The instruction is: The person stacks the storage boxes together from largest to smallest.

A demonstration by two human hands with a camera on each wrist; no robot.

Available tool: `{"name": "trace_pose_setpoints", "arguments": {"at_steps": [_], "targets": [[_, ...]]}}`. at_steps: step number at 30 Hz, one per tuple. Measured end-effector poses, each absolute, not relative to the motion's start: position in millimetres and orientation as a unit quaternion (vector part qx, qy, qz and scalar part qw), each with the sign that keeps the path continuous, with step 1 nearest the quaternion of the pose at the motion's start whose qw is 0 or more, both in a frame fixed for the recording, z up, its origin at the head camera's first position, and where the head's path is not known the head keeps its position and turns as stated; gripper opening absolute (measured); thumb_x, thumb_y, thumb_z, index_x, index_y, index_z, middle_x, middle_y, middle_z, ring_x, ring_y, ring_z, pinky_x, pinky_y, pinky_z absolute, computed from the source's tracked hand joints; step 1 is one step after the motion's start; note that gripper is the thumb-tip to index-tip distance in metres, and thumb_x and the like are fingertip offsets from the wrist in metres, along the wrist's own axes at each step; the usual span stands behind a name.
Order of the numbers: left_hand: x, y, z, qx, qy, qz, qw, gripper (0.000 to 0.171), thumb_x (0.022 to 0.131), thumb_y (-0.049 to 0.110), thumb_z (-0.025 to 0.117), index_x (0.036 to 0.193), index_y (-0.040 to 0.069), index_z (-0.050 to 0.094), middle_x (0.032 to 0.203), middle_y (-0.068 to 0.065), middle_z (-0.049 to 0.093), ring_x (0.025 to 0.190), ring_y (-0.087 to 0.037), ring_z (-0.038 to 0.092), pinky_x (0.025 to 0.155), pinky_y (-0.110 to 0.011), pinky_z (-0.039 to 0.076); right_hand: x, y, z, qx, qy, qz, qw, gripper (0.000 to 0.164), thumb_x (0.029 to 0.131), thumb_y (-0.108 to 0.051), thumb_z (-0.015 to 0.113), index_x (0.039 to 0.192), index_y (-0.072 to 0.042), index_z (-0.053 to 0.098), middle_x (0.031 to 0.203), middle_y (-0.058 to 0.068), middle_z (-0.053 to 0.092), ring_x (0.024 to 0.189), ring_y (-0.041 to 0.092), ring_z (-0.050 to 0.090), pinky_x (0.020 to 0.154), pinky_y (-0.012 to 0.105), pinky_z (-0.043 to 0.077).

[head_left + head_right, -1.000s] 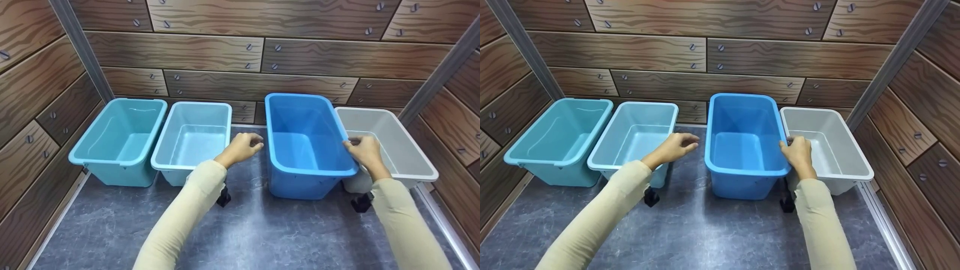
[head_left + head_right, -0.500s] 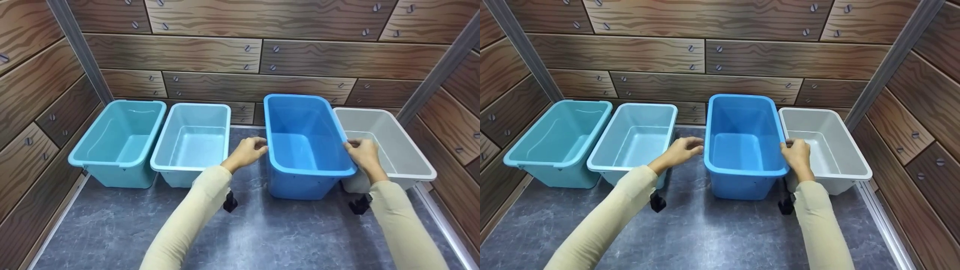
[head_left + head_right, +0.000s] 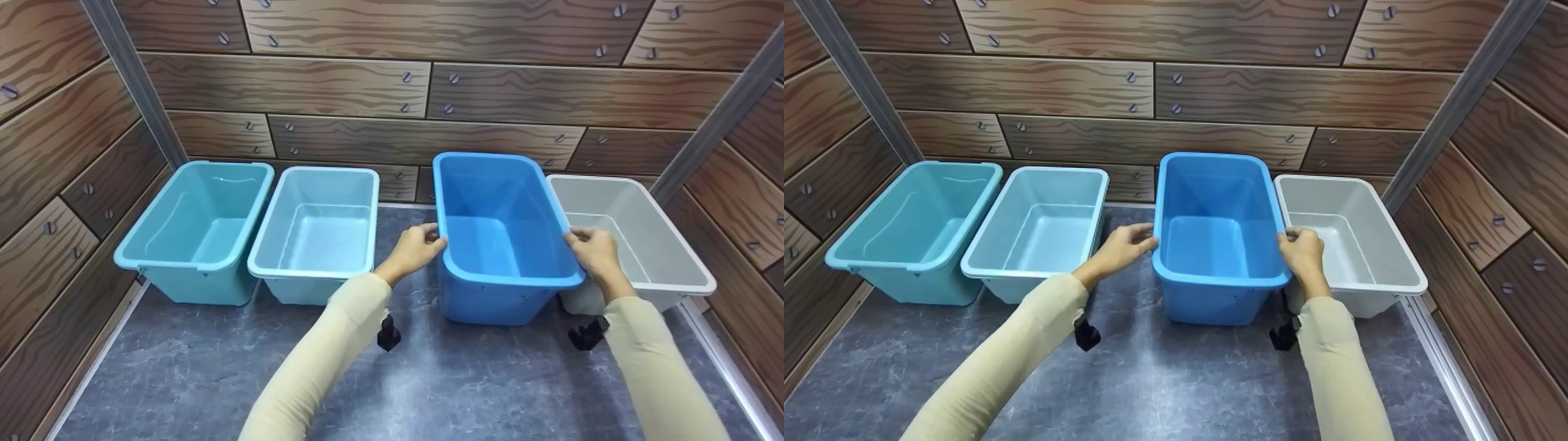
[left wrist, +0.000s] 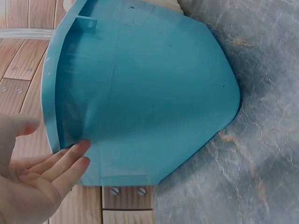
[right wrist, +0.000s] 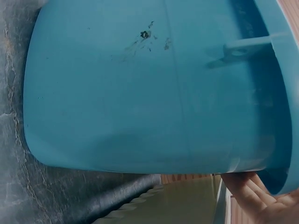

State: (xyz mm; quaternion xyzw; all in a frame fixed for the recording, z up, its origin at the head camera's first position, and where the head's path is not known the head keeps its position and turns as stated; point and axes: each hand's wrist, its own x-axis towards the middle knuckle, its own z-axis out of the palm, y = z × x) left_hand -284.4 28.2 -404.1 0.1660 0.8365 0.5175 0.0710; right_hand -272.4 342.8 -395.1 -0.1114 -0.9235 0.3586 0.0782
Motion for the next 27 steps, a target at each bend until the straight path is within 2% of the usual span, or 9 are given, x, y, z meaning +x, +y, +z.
{"name": "trace_pose_setpoints", "arguments": {"at_steps": [2,4,6,9,27], "targets": [[-284.5,30.5,-405.0,0.161,0.833,0.525,0.070,0.051,0.097,0.017,0.055,0.140,-0.007,0.042,0.130,-0.024,0.062,0.117,-0.031,0.064,0.097,-0.036,0.056,-273.0,343.5,-395.4,-0.108,-0.921,0.367,0.077,0.043,0.097,-0.020,0.051,0.125,0.013,0.057,0.124,0.033,0.059,0.085,0.007,0.064,0.064,0.002,0.037],[-284.8,32.3,-405.8,0.159,0.829,0.531,0.067,0.051,0.096,0.015,0.056,0.140,-0.007,0.043,0.129,-0.024,0.062,0.116,-0.030,0.065,0.095,-0.034,0.056,-273.5,343.8,-395.8,-0.107,-0.918,0.375,0.077,0.043,0.097,-0.019,0.051,0.125,0.014,0.056,0.124,0.033,0.058,0.074,-0.008,0.053,0.064,0.001,0.037],[-285.6,34.1,-406.1,0.158,0.825,0.538,0.066,0.050,0.096,0.014,0.057,0.139,-0.006,0.044,0.129,-0.023,0.062,0.116,-0.030,0.065,0.095,-0.033,0.057,-273.9,343.6,-395.9,-0.107,-0.914,0.383,0.079,0.043,0.097,-0.018,0.051,0.124,0.014,0.056,0.125,0.034,0.058,0.068,-0.016,0.042,0.064,0.000,0.037],[-286.0,35.3,-406.1,0.157,0.824,0.540,0.060,0.049,0.095,0.013,0.058,0.139,-0.005,0.046,0.129,-0.023,0.062,0.117,-0.030,0.065,0.095,-0.033,0.057,-273.9,342.8,-395.7,-0.109,-0.914,0.381,0.085,0.042,0.096,-0.017,0.051,0.123,0.014,0.057,0.124,0.034,0.058,0.066,-0.018,0.039,0.064,0.000,0.037],[-283.3,34.9,-408.9,0.153,0.820,0.549,0.055,0.050,0.094,0.012,0.060,0.139,-0.005,0.046,0.129,-0.023,0.063,0.117,-0.030,0.064,0.094,-0.033,0.057,-272.6,339.5,-396.7,-0.129,-0.920,0.359,0.091,0.040,0.095,-0.016,0.052,0.122,0.012,0.059,0.122,0.032,0.061,0.075,-0.004,0.048,0.066,0.004,0.037]]}}
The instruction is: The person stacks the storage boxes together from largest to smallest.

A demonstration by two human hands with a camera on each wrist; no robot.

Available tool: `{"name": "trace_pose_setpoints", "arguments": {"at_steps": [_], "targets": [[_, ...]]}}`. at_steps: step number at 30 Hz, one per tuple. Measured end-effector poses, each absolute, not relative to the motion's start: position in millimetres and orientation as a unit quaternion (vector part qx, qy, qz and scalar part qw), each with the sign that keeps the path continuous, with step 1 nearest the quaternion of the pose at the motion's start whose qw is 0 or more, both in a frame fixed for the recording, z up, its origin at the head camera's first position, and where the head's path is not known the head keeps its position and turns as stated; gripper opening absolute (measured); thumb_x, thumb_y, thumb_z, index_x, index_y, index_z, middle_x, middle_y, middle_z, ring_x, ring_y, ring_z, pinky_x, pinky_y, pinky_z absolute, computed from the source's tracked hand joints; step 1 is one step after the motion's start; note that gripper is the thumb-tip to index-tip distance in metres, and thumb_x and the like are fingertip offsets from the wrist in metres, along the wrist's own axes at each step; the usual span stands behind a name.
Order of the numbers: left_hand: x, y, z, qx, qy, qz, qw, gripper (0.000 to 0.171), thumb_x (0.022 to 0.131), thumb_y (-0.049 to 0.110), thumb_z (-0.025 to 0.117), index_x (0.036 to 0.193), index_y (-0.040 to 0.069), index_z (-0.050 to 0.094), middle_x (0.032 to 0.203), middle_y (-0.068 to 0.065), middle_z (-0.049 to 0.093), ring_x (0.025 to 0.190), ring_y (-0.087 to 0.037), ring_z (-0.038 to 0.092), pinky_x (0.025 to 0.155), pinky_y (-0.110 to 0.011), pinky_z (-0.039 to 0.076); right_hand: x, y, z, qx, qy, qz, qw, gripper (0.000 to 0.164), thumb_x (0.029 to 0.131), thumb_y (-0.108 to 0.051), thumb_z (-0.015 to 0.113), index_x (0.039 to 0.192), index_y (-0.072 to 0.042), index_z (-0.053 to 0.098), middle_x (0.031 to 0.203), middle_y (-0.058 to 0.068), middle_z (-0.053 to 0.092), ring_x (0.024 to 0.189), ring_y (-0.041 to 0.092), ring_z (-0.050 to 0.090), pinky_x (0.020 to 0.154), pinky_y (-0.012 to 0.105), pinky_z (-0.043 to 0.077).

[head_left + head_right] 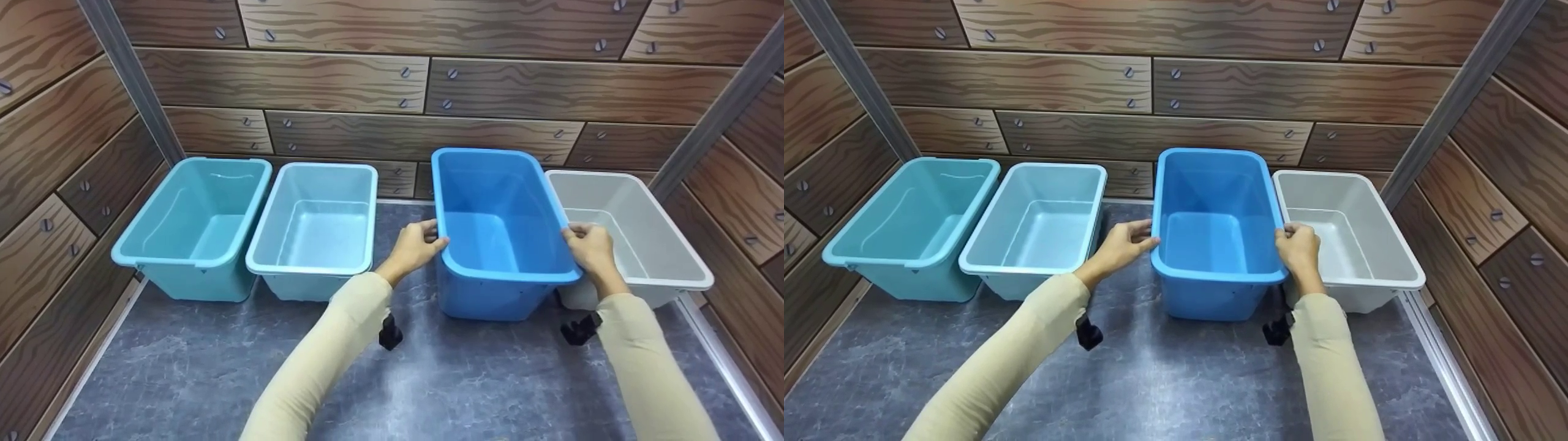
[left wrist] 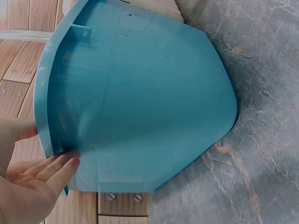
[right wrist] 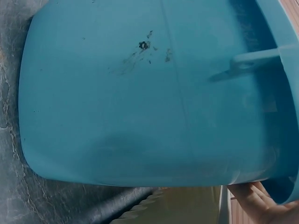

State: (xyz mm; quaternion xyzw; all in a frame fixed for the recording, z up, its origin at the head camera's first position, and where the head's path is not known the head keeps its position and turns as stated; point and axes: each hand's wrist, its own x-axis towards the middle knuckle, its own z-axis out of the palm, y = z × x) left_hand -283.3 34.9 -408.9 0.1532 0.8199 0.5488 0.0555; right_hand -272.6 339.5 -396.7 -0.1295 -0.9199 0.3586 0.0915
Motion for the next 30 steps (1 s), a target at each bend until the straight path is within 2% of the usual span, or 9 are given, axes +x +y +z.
{"name": "trace_pose_setpoints", "arguments": {"at_steps": [4,8,9,11,15,24,30], "targets": [[-284,35,-409,0.157,0.818,0.551,0.054,0.050,0.094,0.013,0.060,0.139,-0.005,0.046,0.129,-0.023,0.063,0.117,-0.030,0.064,0.095,-0.033,0.057,-272,340,-397,-0.127,-0.919,0.360,0.095,0.040,0.095,-0.017,0.052,0.122,0.012,0.059,0.122,0.033,0.062,0.076,-0.002,0.051,0.065,0.004,0.037],[-283,34,-411,0.158,0.814,0.557,0.056,0.050,0.094,0.013,0.060,0.139,-0.005,0.046,0.130,-0.023,0.062,0.118,-0.031,0.064,0.096,-0.033,0.056,-272,341,-399,-0.123,-0.921,0.353,0.105,0.039,0.096,-0.017,0.052,0.120,0.011,0.061,0.119,0.032,0.063,0.088,0.015,0.064,0.065,0.005,0.037],[-284,34,-411,0.158,0.813,0.558,0.056,0.050,0.094,0.013,0.060,0.139,-0.006,0.046,0.130,-0.024,0.061,0.119,-0.031,0.063,0.096,-0.033,0.056,-272,341,-399,-0.123,-0.922,0.352,0.107,0.039,0.096,-0.017,0.052,0.120,0.011,0.061,0.119,0.031,0.063,0.088,0.015,0.064,0.065,0.005,0.037],[-284,34,-412,0.159,0.812,0.559,0.055,0.050,0.094,0.013,0.060,0.138,-0.006,0.046,0.130,-0.024,0.061,0.118,-0.032,0.063,0.096,-0.033,0.056,-272,342,-400,-0.124,-0.921,0.353,0.111,0.038,0.095,-0.017,0.053,0.119,0.011,0.062,0.119,0.030,0.064,0.082,0.009,0.063,0.065,0.004,0.037],[-284,33,-413,0.158,0.813,0.558,0.054,0.050,0.094,0.013,0.060,0.139,-0.005,0.046,0.130,-0.023,0.061,0.119,-0.031,0.063,0.097,-0.034,0.056,-272,341,-399,-0.124,-0.917,0.363,0.108,0.039,0.095,-0.017,0.054,0.120,0.011,0.061,0.119,0.031,0.063,0.068,-0.011,0.044,0.064,0.003,0.037],[-282,27,-411,0.157,0.814,0.555,0.060,0.052,0.095,0.015,0.060,0.140,-0.004,0.045,0.132,-0.023,0.060,0.120,-0.031,0.063,0.098,-0.035,0.055,-270,339,-399,-0.106,-0.909,0.388,0.109,0.037,0.093,-0.014,0.056,0.117,0.015,0.061,0.118,0.035,0.062,0.065,-0.018,0.041,0.063,0.001,0.038],[-280,20,-411,0.155,0.817,0.552,0.064,0.053,0.095,0.016,0.061,0.140,-0.005,0.044,0.132,-0.024,0.060,0.120,-0.032,0.062,0.098,-0.035,0.055,-268,335,-399,-0.104,-0.914,0.379,0.102,0.037,0.094,-0.016,0.056,0.117,0.012,0.062,0.119,0.032,0.063,0.067,-0.016,0.042,0.065,0.000,0.037]]}}
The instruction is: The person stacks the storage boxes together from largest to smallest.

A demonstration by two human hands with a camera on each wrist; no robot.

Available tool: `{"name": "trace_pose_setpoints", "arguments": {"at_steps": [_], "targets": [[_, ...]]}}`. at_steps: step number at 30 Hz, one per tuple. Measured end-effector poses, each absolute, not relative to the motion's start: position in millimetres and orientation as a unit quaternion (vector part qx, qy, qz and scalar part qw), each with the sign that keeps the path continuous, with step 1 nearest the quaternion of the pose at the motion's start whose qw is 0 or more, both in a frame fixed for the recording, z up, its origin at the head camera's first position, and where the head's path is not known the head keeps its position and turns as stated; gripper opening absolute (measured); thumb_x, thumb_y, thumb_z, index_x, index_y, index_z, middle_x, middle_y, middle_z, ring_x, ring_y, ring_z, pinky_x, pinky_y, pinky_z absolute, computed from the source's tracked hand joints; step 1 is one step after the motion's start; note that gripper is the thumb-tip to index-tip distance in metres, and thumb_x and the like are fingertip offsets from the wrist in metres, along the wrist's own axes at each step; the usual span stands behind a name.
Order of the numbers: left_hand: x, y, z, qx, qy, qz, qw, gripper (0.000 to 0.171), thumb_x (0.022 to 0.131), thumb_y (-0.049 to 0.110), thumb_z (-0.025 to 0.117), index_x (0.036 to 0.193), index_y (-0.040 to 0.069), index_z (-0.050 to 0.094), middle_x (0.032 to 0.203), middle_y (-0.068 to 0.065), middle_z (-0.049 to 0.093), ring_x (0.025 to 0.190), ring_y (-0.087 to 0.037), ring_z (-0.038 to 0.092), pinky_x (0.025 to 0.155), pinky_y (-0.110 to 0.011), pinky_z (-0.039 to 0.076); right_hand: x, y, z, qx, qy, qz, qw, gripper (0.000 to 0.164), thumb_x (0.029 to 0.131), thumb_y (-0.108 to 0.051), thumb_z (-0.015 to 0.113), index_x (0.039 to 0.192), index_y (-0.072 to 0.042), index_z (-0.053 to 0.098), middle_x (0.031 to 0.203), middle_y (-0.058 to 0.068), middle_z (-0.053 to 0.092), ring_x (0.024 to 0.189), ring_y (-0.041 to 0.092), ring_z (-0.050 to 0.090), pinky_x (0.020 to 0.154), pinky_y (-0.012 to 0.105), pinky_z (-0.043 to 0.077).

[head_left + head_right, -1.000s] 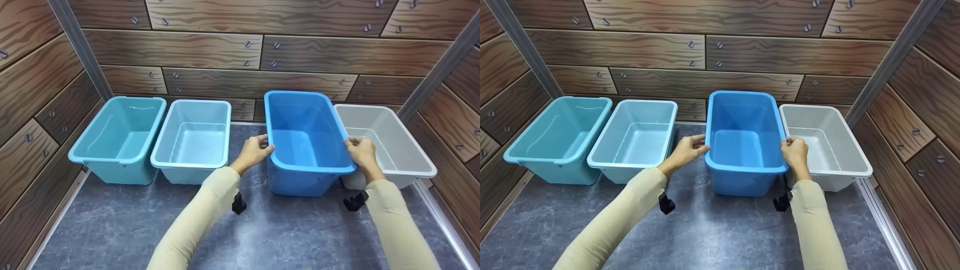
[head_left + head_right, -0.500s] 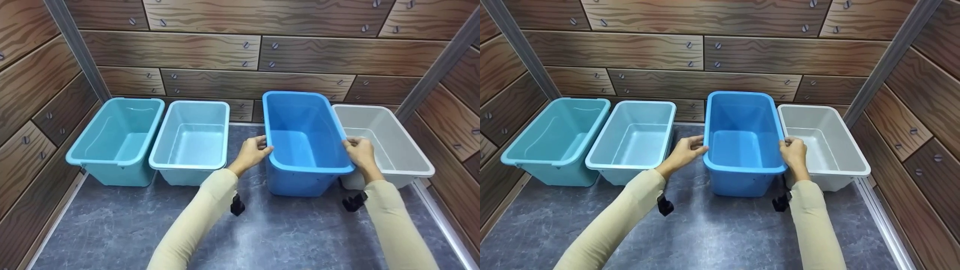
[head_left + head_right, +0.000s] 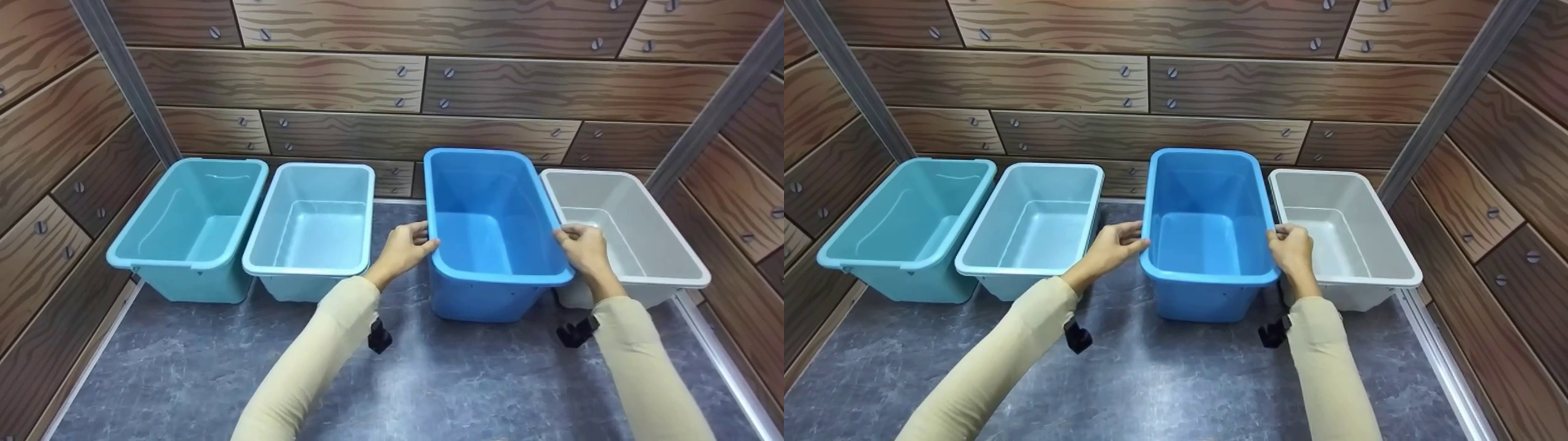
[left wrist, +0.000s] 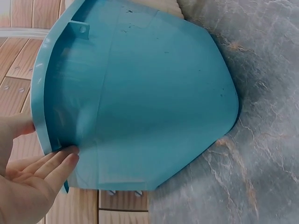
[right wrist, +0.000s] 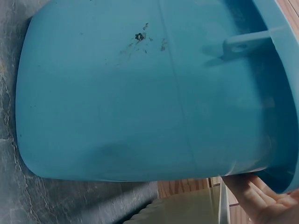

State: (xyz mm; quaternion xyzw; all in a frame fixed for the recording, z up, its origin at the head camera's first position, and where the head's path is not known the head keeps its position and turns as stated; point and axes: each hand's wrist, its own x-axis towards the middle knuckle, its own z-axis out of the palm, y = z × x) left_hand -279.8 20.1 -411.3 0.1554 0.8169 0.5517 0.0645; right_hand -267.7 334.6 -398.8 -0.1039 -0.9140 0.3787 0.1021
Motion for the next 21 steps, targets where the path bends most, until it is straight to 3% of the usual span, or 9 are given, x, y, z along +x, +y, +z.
{"name": "trace_pose_setpoints", "arguments": {"at_steps": [11,15,18,21], "targets": [[-279,11,-413,0.153,0.815,0.555,0.066,0.053,0.094,0.015,0.061,0.140,-0.005,0.044,0.132,-0.024,0.060,0.119,-0.033,0.063,0.096,-0.035,0.056,-265,330,-400,-0.093,-0.901,0.414,0.093,0.038,0.094,-0.016,0.057,0.117,0.015,0.061,0.111,0.027,0.069,0.067,-0.019,0.044,0.067,0.001,0.040],[-278,9,-412,0.148,0.817,0.554,0.060,0.051,0.092,0.014,0.063,0.137,-0.006,0.047,0.130,-0.024,0.061,0.117,-0.033,0.064,0.095,-0.035,0.057,-263,331,-400,-0.087,-0.896,0.428,0.079,0.040,0.094,-0.017,0.057,0.118,0.015,0.060,0.094,0.005,0.073,0.068,-0.019,0.046,0.067,0.002,0.041],[-279,8,-411,0.141,0.821,0.550,0.057,0.049,0.093,0.014,0.063,0.136,-0.006,0.049,0.129,-0.024,0.062,0.116,-0.033,0.064,0.094,-0.035,0.057,-262,332,-400,-0.087,-0.889,0.444,0.066,0.043,0.094,-0.019,0.057,0.120,0.015,0.058,0.082,-0.014,0.066,0.069,-0.018,0.048,0.068,0.003,0.042],[-280,9,-410,0.129,0.821,0.553,0.057,0.047,0.094,0.015,0.060,0.135,-0.006,0.050,0.128,-0.025,0.062,0.117,-0.034,0.064,0.095,-0.035,0.056,-262,333,-400,-0.088,-0.884,0.457,0.052,0.047,0.095,-0.023,0.056,0.124,0.013,0.056,0.083,-0.020,0.062,0.073,-0.017,0.047,0.072,0.005,0.041]]}}
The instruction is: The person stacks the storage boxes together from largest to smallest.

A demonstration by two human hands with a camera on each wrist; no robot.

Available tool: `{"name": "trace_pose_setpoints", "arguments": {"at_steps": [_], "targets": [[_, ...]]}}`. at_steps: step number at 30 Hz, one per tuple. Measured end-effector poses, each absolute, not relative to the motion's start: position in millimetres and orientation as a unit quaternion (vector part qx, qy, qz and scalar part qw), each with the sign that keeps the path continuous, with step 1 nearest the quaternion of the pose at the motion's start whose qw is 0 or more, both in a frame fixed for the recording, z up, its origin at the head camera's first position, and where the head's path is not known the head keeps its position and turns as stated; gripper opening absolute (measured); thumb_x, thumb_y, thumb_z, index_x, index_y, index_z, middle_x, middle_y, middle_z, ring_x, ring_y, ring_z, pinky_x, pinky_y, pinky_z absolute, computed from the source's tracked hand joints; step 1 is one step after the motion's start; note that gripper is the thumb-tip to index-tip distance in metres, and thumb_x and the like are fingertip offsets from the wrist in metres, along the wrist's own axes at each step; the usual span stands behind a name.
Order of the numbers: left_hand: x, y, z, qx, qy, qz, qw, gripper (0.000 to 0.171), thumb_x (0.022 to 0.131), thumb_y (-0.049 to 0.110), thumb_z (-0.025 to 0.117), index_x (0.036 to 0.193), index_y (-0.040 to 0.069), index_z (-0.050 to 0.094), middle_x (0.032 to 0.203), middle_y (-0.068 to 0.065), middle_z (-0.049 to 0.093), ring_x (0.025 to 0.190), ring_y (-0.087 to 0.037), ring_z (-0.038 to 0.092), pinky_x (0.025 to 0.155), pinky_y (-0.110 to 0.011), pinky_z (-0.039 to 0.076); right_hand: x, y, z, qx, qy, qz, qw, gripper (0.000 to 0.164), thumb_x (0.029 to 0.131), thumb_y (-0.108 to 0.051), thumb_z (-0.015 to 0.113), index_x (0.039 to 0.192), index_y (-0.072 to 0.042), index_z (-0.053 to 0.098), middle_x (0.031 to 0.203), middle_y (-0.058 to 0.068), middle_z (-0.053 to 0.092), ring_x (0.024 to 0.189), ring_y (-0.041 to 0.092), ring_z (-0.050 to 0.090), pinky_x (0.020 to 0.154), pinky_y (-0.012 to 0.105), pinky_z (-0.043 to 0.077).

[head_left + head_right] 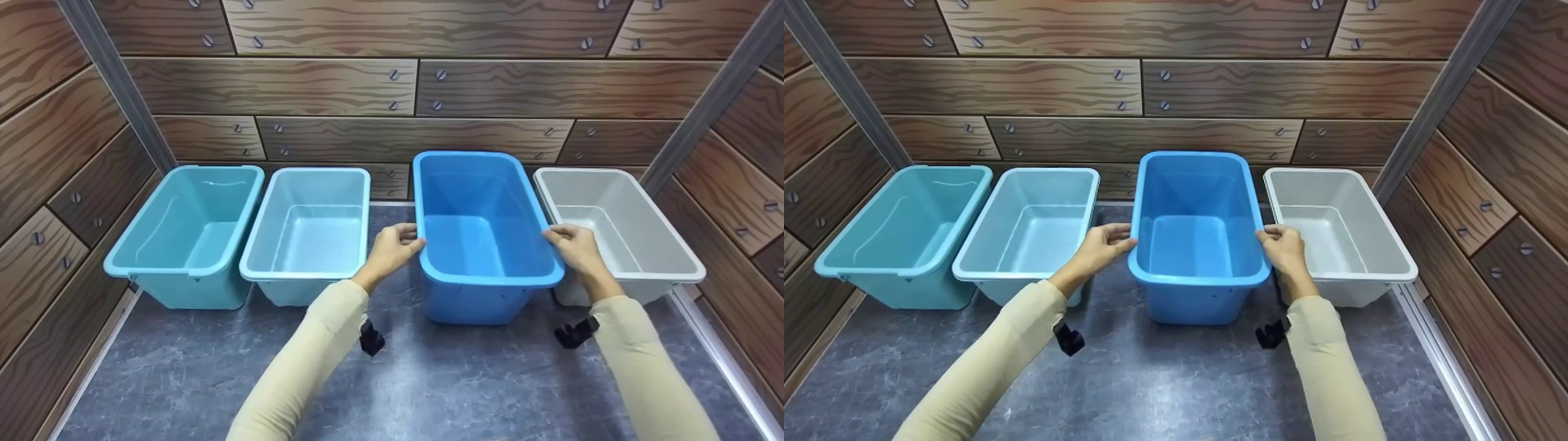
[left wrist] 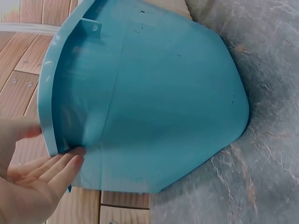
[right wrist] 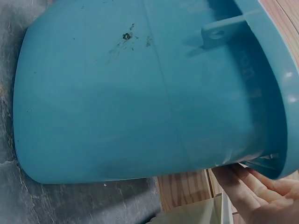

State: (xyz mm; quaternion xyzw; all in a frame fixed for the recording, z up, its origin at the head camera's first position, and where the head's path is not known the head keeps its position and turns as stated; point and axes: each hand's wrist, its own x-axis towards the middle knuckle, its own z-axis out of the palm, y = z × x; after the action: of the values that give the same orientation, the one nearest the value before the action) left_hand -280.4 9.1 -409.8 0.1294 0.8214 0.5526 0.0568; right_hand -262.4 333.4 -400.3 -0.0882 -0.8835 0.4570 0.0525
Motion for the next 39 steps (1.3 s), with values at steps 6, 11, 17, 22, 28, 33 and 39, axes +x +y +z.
{"name": "trace_pose_setpoints", "arguments": {"at_steps": [6,11,17,22,28,33,39], "targets": [[-286,12,-410,0.109,0.818,0.562,0.060,0.046,0.096,0.016,0.057,0.136,-0.005,0.050,0.130,-0.024,0.061,0.120,-0.033,0.061,0.099,-0.037,0.054,-263,336,-404,-0.099,-0.855,0.510,0.014,0.054,0.099,-0.029,0.049,0.134,0.012,0.048,0.081,-0.024,0.057,0.075,-0.012,0.049,0.073,0.008,0.045],[-288,12,-412,0.108,0.815,0.566,0.068,0.046,0.097,0.017,0.056,0.137,-0.005,0.049,0.133,-0.024,0.059,0.123,-0.033,0.059,0.101,-0.037,0.053,-263,340,-407,-0.094,-0.835,0.542,-0.001,0.056,0.100,-0.029,0.048,0.138,0.013,0.043,0.074,-0.029,0.055,0.073,-0.010,0.054,0.069,0.008,0.049],[-287,11,-415,0.107,0.804,0.580,0.079,0.046,0.097,0.018,0.055,0.137,-0.005,0.048,0.133,-0.024,0.059,0.124,-0.032,0.059,0.102,-0.036,0.053,-262,342,-410,-0.104,-0.804,0.586,-0.006,0.054,0.099,-0.025,0.050,0.137,0.011,0.044,0.072,-0.025,0.060,0.069,-0.008,0.056,0.066,0.010,0.051],[-285,9,-413,0.111,0.807,0.575,0.078,0.045,0.097,0.016,0.055,0.136,-0.007,0.048,0.131,-0.025,0.060,0.123,-0.033,0.060,0.101,-0.036,0.053,-260,341,-411,-0.105,-0.797,0.594,-0.006,0.052,0.099,-0.027,0.052,0.136,0.009,0.047,0.073,-0.024,0.061,0.070,-0.008,0.056,0.066,0.010,0.050],[-285,5,-411,0.110,0.812,0.569,0.074,0.045,0.097,0.015,0.056,0.135,-0.007,0.049,0.130,-0.025,0.060,0.122,-0.033,0.060,0.101,-0.035,0.053,-258,338,-411,-0.098,-0.802,0.590,-0.006,0.057,0.099,-0.029,0.052,0.139,0.010,0.043,0.077,-0.027,0.060,0.075,-0.010,0.056,0.070,0.010,0.050],[-285,0,-413,0.113,0.808,0.573,0.077,0.045,0.097,0.014,0.056,0.135,-0.008,0.049,0.131,-0.026,0.060,0.123,-0.034,0.059,0.102,-0.036,0.053,-255,333,-412,-0.089,-0.795,0.599,-0.008,0.057,0.098,-0.030,0.053,0.138,0.010,0.044,0.080,-0.028,0.061,0.079,-0.010,0.057,0.072,0.010,0.052],[-283,-6,-413,0.112,0.807,0.574,0.084,0.046,0.097,0.015,0.055,0.136,-0.008,0.048,0.132,-0.026,0.059,0.124,-0.034,0.058,0.103,-0.037,0.052,-252,329,-412,-0.078,-0.801,0.593,-0.016,0.060,0.099,-0.031,0.052,0.139,0.012,0.041,0.084,-0.029,0.058,0.084,-0.013,0.055,0.077,0.009,0.051]]}}
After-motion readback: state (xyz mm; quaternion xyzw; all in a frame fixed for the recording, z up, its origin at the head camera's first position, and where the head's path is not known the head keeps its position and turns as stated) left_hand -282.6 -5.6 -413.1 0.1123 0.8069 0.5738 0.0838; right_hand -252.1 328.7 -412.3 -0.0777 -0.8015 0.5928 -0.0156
